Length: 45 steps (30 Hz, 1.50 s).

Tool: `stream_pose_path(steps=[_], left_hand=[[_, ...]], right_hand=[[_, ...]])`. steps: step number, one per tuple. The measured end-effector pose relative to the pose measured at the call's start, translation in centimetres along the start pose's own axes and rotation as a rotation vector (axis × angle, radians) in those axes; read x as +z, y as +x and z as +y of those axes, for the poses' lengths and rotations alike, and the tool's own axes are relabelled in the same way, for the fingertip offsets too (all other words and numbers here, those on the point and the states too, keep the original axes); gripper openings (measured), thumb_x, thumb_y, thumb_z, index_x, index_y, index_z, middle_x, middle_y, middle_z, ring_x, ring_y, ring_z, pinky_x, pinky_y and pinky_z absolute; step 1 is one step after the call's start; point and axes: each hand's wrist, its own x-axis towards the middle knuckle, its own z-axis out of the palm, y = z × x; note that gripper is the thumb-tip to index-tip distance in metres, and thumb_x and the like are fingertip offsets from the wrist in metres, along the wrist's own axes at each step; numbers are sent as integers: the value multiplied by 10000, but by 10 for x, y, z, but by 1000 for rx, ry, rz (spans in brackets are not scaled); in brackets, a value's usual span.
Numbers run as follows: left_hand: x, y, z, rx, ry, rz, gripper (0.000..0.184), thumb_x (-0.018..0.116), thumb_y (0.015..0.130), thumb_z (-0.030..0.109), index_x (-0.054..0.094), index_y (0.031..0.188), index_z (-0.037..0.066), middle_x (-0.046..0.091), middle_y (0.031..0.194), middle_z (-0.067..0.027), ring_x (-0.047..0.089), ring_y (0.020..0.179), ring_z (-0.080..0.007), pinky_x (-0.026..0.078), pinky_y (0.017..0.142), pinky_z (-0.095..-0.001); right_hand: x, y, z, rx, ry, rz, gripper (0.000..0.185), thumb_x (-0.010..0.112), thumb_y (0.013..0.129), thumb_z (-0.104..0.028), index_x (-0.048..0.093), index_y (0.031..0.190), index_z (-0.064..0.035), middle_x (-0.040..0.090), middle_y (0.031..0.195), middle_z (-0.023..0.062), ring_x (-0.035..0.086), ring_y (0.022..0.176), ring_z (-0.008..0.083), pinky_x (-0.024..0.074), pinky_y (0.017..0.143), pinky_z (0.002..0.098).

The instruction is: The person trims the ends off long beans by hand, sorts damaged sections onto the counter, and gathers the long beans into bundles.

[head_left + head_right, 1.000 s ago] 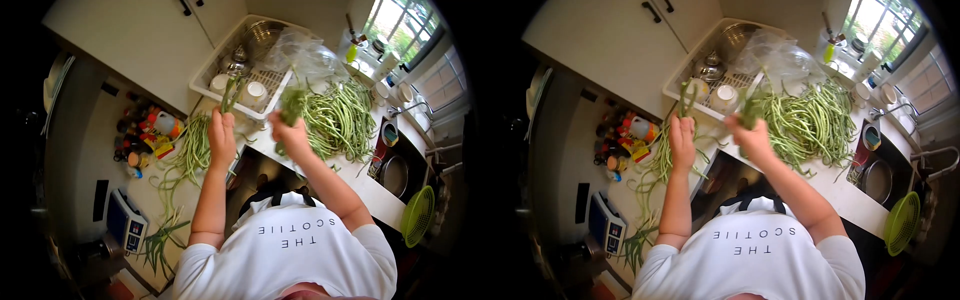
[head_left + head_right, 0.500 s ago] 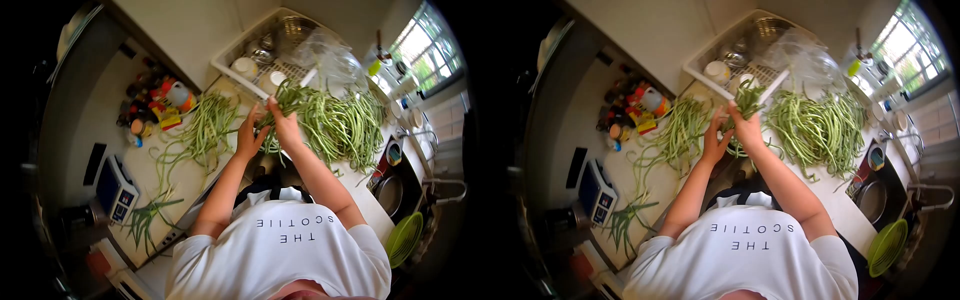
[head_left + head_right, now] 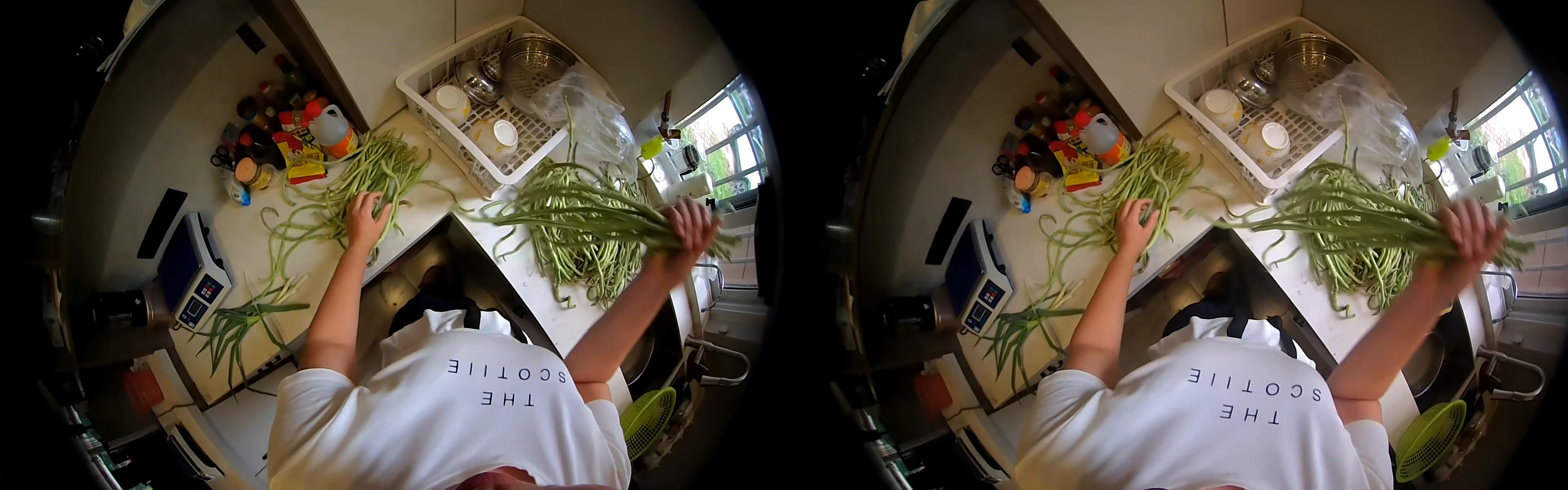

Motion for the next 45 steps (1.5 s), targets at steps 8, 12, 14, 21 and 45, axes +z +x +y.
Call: stream_pose_path(steps=[8,12,14,21,45], left_hand=[[31,34,-7,-146,289,64,240,508,946,141,625,1143,68,589,1146,-92,571,1034,-312,478,866,-417],[30,45,-1,-11,177,-235,254,526,935,129,614,1166,66,571,1166,-110,570,1041,-317,479,869,-414],[31,49,-8,-100,130,-225,262,544,925,122,611,1172,67,565,1173,-119,571,1044,-319,480,867,-416],[33,82,-15,-226,396,-268,308,684,833,159,612,1116,61,570,1158,-131,601,1007,-330,519,820,-428],[-66,126,-8,-144,35,-188,177,420,1010,173,470,1027,4,636,818,-159,630,804,-306,474,673,-415]], right_hand=[[5,-44,-64,-178,-201,8,306,538,984,-201,404,728,-103,391,620,-11,377,506,95,376,567,254],[-7,-57,-70,-149,-244,51,287,546,984,-219,416,759,-97,383,625,-10,382,528,96,365,555,240],[-7,-64,-68,-198,-269,122,270,542,986,-212,414,779,-96,381,624,-9,384,544,96,363,554,235],[-9,-76,-70,-203,-234,115,254,536,987,-190,419,787,-88,388,646,4,389,554,99,363,573,248],[-13,-57,-12,-5,-214,168,285,495,1012,-261,437,786,-98,379,625,-21,376,510,78,366,572,252]])
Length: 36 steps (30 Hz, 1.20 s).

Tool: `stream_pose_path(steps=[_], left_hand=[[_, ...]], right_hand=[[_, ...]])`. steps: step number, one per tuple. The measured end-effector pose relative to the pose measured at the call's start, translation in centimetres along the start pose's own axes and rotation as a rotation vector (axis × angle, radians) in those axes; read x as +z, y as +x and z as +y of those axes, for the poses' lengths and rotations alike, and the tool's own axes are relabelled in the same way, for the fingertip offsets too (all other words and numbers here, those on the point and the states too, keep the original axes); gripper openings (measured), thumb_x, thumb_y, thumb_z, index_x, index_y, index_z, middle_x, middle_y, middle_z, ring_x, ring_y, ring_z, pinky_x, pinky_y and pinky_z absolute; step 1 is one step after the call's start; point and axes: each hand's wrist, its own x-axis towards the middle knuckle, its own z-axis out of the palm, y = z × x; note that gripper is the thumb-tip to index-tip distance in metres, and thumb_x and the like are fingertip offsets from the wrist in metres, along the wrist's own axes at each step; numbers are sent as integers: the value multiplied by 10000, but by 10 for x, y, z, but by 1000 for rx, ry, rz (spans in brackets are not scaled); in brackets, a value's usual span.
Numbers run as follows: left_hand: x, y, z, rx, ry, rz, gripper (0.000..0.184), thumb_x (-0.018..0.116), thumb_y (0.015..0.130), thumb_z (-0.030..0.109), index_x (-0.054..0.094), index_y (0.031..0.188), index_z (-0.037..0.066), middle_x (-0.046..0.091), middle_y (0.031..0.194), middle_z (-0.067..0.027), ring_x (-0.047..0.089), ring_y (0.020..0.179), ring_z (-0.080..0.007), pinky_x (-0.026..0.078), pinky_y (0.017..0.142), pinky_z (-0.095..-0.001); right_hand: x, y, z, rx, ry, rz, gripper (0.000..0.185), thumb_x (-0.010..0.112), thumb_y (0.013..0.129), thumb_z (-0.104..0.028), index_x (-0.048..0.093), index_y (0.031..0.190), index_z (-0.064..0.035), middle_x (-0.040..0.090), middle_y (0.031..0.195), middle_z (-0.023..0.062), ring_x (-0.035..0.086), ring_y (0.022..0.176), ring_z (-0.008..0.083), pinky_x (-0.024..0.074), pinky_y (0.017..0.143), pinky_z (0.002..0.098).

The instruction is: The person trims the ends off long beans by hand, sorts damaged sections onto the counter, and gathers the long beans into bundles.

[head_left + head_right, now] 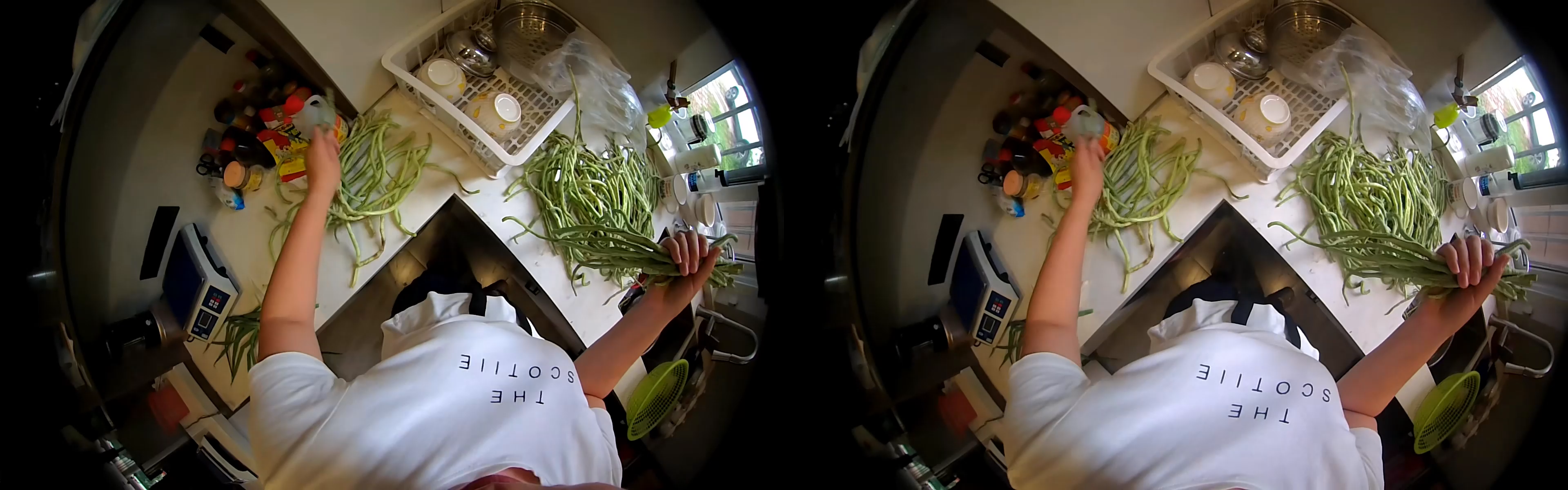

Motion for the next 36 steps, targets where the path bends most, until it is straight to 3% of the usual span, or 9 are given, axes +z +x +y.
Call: stream_pose_path(steps=[7,12,16,21,24,28,29,32,36], left_hand=[[-69,2,73,180,-915,219,213,418,1032,201,501,1113,23,637,892,-51,616,806,-137,475,754,-283],[-99,-16,133,314,-1052,224,202,424,1031,214,520,1093,47,486,765,16,443,689,-85,390,656,-230],[-80,-51,199,281,-1026,14,265,445,1018,235,548,1176,49,418,762,43,379,675,-64,315,610,-209],[-14,-89,256,531,-554,-20,482,454,924,40,430,1406,50,476,971,-120,526,904,-272,451,849,-370],[17,-98,257,536,-560,-26,701,455,829,-56,297,1493,100,344,1200,-189,483,1019,-361,447,895,-397],[42,-110,251,552,-540,78,749,446,784,-68,272,1498,77,334,1198,-202,465,1045,-381,436,908,-398],[54,-114,245,521,-597,92,755,461,795,-75,260,1504,92,321,1261,-170,436,1050,-290,418,916,-359],[71,-120,231,528,-677,216,718,505,851,-25,237,1508,85,348,1331,-176,455,966,-271,419,868,-335],[113,-130,177,388,-679,128,584,606,871,117,387,1411,79,554,1062,-154,547,942,-339,443,848,-403]], right_hand=[[9,6,41,86,-102,-28,280,464,1025,-288,441,821,-97,374,640,-33,346,515,61,352,552,237],[20,9,92,165,-375,33,264,553,974,-259,438,770,-137,337,591,-57,335,509,50,314,516,248],[34,13,142,252,-654,161,239,763,810,-166,577,906,-51,514,650,-7,479,536,104,376,495,258],[53,12,192,325,-715,-103,221,744,805,-106,625,967,-15,577,690,-8,527,564,78,409,491,239],[43,12,203,337,-661,-79,211,713,844,-154,618,980,-24,602,786,-2,549,627,76,422,516,228],[22,10,214,291,-650,-26,158,647,917,-182,628,988,-42,605,870,-19,546,779,76,438,653,239],[9,9,217,272,-674,-19,185,651,918,-194,635,1017,-39,612,899,-9,543,784,84,439,654,245],[7,5,218,305,-765,14,187,642,927,-193,636,1032,-38,617,921,-4,540,806,89,440,698,248],[-1,6,211,334,-817,-145,263,582,972,-270,635,996,-14,645,946,45,604,831,135,484,748,290]])
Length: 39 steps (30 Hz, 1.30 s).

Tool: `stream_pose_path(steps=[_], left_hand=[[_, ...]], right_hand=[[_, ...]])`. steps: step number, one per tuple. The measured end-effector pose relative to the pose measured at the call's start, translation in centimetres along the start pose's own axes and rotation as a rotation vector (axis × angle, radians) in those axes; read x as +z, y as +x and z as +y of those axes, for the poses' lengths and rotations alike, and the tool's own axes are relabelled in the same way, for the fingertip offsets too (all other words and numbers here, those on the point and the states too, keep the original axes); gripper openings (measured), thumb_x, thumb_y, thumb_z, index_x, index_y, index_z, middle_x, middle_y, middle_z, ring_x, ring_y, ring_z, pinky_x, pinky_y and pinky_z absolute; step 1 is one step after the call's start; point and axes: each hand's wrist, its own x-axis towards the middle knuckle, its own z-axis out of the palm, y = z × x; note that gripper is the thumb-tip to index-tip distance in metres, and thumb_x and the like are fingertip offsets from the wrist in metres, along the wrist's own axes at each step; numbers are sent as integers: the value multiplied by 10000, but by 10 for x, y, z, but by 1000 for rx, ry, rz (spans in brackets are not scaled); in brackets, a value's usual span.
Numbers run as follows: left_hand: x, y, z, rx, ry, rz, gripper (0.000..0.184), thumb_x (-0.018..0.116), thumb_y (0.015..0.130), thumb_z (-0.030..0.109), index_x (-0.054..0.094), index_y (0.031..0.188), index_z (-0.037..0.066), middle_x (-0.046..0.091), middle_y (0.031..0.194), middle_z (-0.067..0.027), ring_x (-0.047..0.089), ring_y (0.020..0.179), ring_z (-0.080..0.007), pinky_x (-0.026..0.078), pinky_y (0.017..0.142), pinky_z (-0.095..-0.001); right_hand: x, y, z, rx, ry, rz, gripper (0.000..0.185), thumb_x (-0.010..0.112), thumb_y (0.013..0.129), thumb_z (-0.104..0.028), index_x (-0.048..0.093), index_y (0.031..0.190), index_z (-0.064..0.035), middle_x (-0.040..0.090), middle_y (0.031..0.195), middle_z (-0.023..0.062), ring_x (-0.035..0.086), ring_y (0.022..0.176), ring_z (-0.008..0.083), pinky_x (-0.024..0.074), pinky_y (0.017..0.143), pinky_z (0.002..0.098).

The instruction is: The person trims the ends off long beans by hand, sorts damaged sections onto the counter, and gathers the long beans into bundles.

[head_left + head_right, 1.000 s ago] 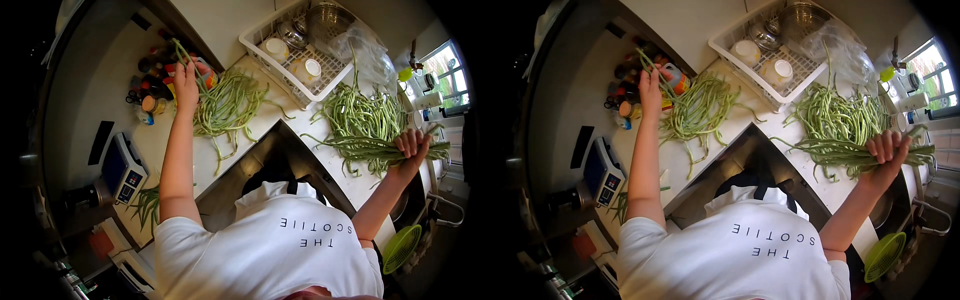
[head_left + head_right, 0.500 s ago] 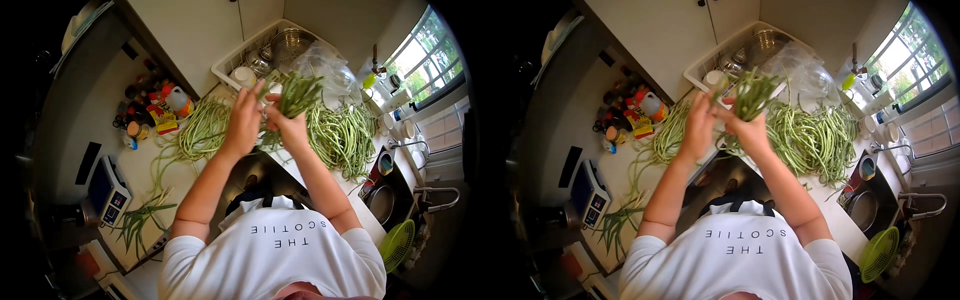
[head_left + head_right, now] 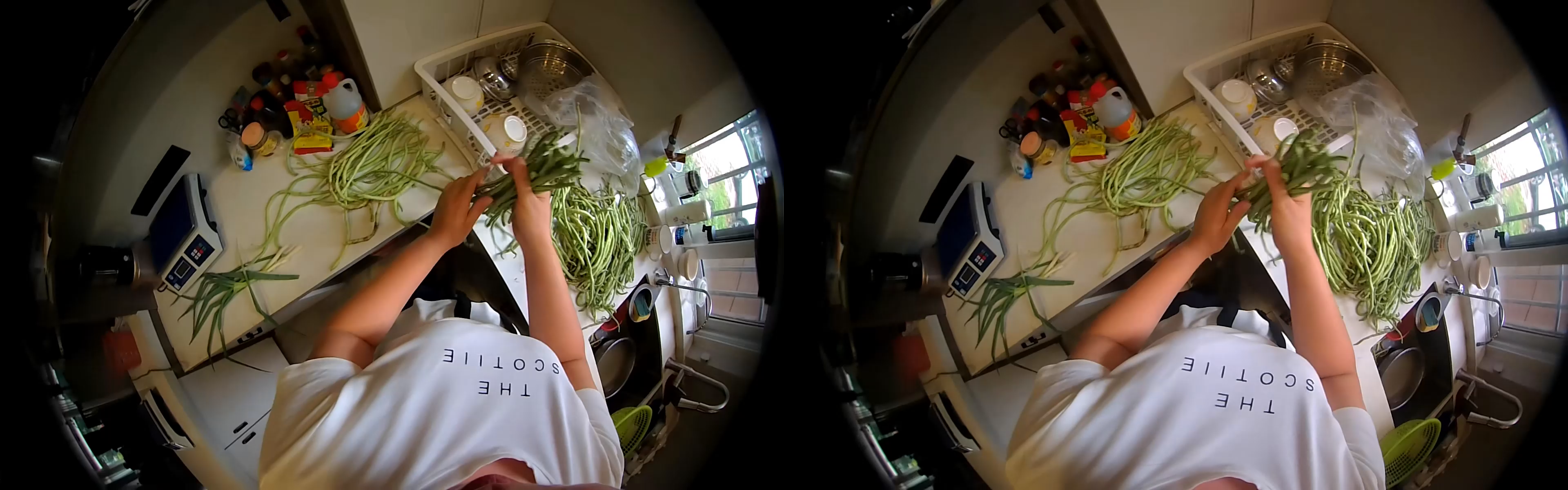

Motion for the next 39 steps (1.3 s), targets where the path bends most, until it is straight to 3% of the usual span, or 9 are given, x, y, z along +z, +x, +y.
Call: stream_pose_path(steps=[5,9,13,19,23,27,30,33,39], left_hand=[[-21,-26,-73,226,556,-49,199,588,838,57,556,1033,81,590,925,-107,576,918,-325,454,809,-426],[-62,-53,-125,3,718,-50,81,589,846,68,571,925,76,605,859,-98,592,882,-314,449,811,-417],[-99,-64,-137,-22,858,-103,79,571,871,75,583,949,65,600,895,-88,576,896,-304,446,792,-398],[-133,-54,-121,-36,775,15,146,588,852,62,633,988,90,589,923,-100,567,924,-310,452,817,-405],[-183,-53,-157,-329,699,406,134,622,844,91,621,978,88,589,916,-77,565,902,-284,450,806,-402],[-199,-40,-156,-420,640,242,207,656,845,160,615,1037,96,587,998,-91,558,970,-291,439,853,-411],[-187,-26,-137,-298,1138,66,416,675,826,190,568,1225,145,531,1185,-132,519,1071,-319,426,897,-422],[-187,-24,-163,-499,1255,-14,377,648,835,143,588,1207,142,548,1153,-119,522,1075,-323,432,893,-423],[-229,-4,-151,-337,1138,118,328,633,827,85,626,1151,137,569,1080,-92,535,1052,-316,454,862,-431]], right_hand=[[-13,3,-26,-90,475,107,337,562,962,-413,526,858,-94,484,687,1,488,593,131,465,630,300],[-57,1,-88,-315,578,116,338,578,947,-432,513,792,-139,400,618,-59,342,520,79,351,555,239],[-139,-20,-164,-418,993,-40,337,634,903,-301,456,648,-171,410,550,-57,385,511,87,344,523,249],[-223,-92,-218,-685,808,79,386,588,874,-213,380,554,-156,418,507,-24,398,501,137,365,572,292],[-226,-114,-215,-676,796,109,283,641,827,-122,432,636,-135,426,550,-39,415,514,97,366,597,266],[-233,-122,-205,-679,683,178,277,651,836,-104,432,666,-121,417,577,-25,408,529,99,362,598,265],[-229,-120,-197,-649,685,116,262,621,878,-108,433,695,-114,403,602,-21,400,542,107,364,608,267],[-222,-120,-196,-614,706,132,268,619,897,-131,429,709,-113,403,606,-22,398,547,109,362,608,267],[-227,-129,-200,-602,666,163,303,621,901,-135,409,685,-129,390,589,-41,384,544,93,349,614,270]])
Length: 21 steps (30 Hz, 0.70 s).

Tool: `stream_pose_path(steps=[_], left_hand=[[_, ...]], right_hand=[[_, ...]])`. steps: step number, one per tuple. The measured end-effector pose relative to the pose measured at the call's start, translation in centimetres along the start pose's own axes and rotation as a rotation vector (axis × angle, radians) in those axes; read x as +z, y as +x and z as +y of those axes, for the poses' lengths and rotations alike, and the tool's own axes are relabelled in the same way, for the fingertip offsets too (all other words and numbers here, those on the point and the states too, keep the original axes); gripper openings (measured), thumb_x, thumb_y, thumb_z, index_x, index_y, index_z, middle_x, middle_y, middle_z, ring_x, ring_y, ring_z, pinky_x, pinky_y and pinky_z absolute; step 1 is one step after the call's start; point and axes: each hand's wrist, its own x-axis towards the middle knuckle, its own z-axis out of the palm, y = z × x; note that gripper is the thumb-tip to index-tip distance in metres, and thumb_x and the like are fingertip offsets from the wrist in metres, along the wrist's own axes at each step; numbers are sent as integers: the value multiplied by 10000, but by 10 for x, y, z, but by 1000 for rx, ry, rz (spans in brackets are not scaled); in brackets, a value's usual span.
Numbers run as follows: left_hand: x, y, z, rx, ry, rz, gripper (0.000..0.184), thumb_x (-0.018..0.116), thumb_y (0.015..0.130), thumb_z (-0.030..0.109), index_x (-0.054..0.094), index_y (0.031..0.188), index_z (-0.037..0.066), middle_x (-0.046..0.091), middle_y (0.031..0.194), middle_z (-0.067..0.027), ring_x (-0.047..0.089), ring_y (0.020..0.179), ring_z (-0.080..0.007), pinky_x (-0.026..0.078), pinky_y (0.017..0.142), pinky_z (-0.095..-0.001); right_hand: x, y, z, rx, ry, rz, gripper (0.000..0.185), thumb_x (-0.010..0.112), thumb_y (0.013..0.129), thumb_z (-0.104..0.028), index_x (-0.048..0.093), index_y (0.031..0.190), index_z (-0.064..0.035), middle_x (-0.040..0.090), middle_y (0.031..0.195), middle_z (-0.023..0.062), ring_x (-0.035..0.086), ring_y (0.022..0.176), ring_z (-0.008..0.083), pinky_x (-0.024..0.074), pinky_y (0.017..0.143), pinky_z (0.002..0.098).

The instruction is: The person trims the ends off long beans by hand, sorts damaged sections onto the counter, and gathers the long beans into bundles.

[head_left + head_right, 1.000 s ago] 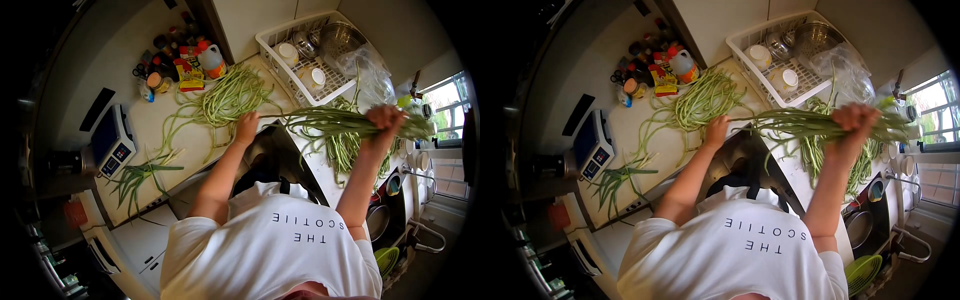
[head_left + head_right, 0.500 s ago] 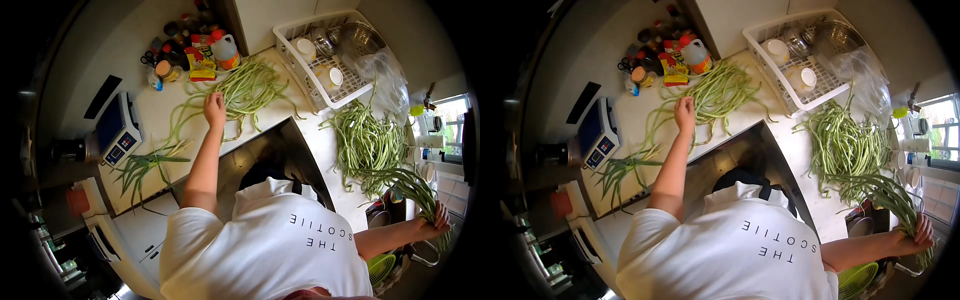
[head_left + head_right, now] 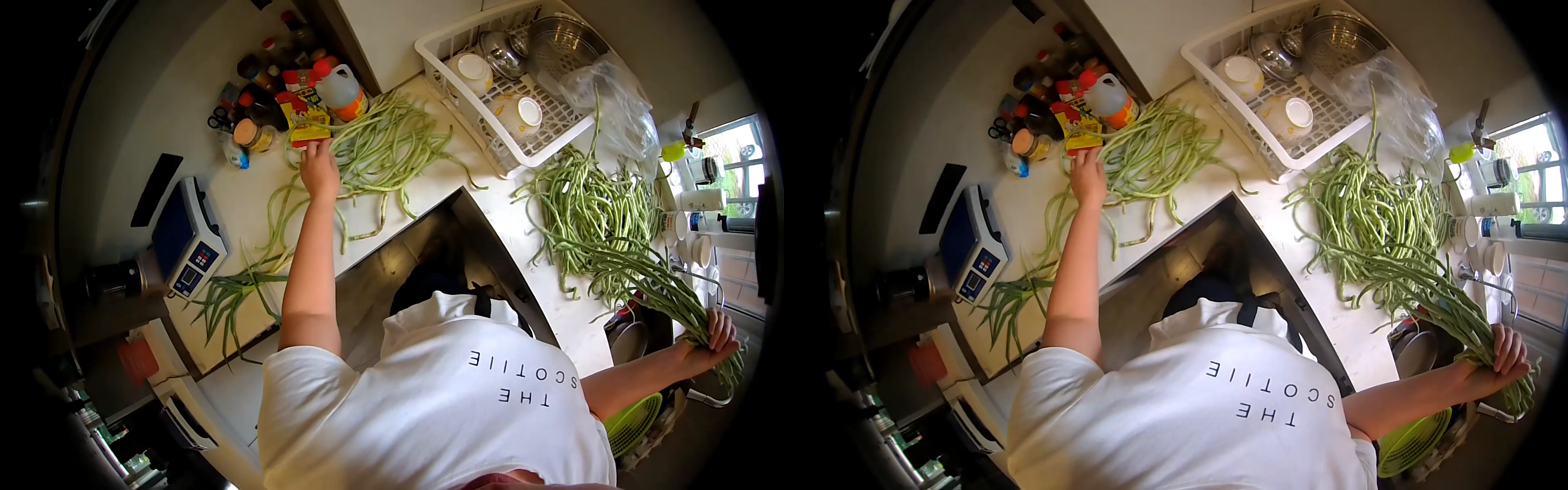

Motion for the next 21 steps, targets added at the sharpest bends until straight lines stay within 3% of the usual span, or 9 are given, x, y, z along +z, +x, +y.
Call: stream_pose_path(steps=[5,8,10,12,14,15,18,20,21], left_hand=[[-4,-2,9,47,50,-6,308,675,808,110,643,1113,132,580,1032,-66,567,986,-304,474,814,-416],[3,-4,31,112,-171,-75,301,688,807,133,651,1105,123,595,998,-68,582,966,-296,488,797,-413],[10,-3,50,117,-75,-253,256,680,822,142,668,1075,107,619,1043,-77,598,991,-288,500,819,-402],[29,0,48,118,-58,-215,208,677,828,153,676,1028,96,620,1084,-75,601,1009,-289,501,822,-410],[42,7,47,123,15,-175,78,632,841,127,649,881,63,616,989,-95,604,928,-298,520,751,-421],[44,14,46,129,12,-176,78,632,841,127,649,881,63,616,989,-95,604,928,-298,520,751,-421],[39,32,37,-21,22,-289,91,564,889,124,627,911,62,612,975,-124,609,867,-327,509,710,-446],[28,39,35,-25,-252,66,110,513,916,119,601,965,76,633,910,-146,614,794,-368,487,668,-474],[25,41,35,-11,-335,89,119,520,925,163,573,996,83,650,830,-159,619,766,-381,469,633,-490]], right_hand=[[-4,-5,1,9,-19,35,336,630,889,-117,390,656,-140,385,587,-40,380,547,95,335,618,274],[-4,-8,4,-14,-89,18,299,592,927,-155,404,695,-137,385,593,-50,379,546,81,337,618,261],[-2,-9,6,12,-93,12,298,592,929,-153,404,698,-138,381,596,-50,376,550,80,333,618,258],[-1,-9,6,6,-93,16,297,597,927,-152,405,701,-138,381,597,-50,375,549,79,331,617,256],[1,-11,6,-6,-93,23,297,602,926,-150,406,703,-139,382,598,-50,374,548,78,330,615,255],[3,-13,6,-1,-109,17,295,607,925,-149,407,707,-139,385,603,-49,374,546,77,332,614,254],[2,-15,2,11,-129,17,316,609,919,-144,392,688,-138,388,601,-41,375,539,85,335,612,262],[-1,-17,-1,17,-129,26,339,607,914,-139,376,666,-139,388,595,-34,377,534,93,338,610,270],[-2,-19,-1,23,-125,37,336,599,922,-140,374,672,-138,383,598,-34,376,535,93,338,612,271]])
